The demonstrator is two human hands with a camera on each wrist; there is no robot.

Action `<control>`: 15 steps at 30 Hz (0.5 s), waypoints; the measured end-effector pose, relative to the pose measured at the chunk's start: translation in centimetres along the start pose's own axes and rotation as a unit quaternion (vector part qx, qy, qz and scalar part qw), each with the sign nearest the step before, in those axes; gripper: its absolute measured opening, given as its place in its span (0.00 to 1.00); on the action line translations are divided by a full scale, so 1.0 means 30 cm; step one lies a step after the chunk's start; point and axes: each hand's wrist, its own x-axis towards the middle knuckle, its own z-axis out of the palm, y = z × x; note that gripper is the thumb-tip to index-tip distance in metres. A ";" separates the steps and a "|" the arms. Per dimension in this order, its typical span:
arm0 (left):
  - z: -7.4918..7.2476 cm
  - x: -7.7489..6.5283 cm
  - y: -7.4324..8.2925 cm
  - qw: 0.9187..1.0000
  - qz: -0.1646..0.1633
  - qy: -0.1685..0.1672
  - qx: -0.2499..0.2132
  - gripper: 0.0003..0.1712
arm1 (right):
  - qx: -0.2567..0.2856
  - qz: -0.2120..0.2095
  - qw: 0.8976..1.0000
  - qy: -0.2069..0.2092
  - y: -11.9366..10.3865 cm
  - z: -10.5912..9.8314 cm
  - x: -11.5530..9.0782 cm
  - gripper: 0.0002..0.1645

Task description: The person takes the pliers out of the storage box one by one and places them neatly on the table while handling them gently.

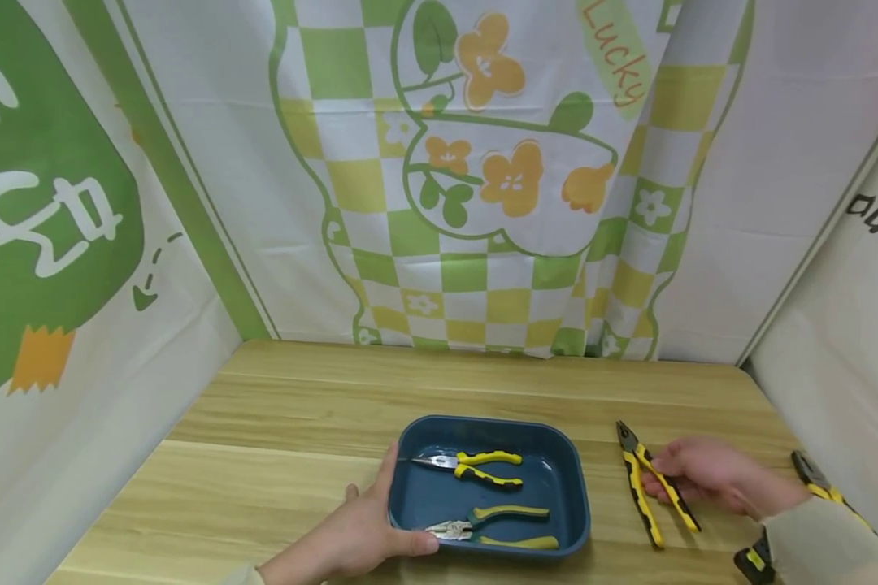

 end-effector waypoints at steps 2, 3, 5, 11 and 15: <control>-0.002 0.001 0.001 1.000 0.000 -0.001 -0.003 0.81 | -0.059 -0.010 0.998 0.019 -0.014 0.017 0.001 0.10; -0.003 0.001 0.002 1.000 0.001 -0.002 -0.004 0.81 | -0.096 -0.014 0.995 0.033 -0.021 0.026 0.002 0.11; -0.003 0.003 0.003 1.000 0.002 -0.002 -0.006 0.81 | -0.160 -0.018 0.985 0.062 -0.032 0.042 0.002 0.11; -0.004 0.008 0.007 1.000 0.002 -0.002 -0.005 0.81 | -0.249 -0.002 0.960 0.128 -0.049 0.068 0.007 0.17; -0.004 0.009 0.008 1.000 -0.002 -0.005 -0.007 0.81 | -0.302 -0.015 0.942 0.143 -0.053 0.074 0.005 0.15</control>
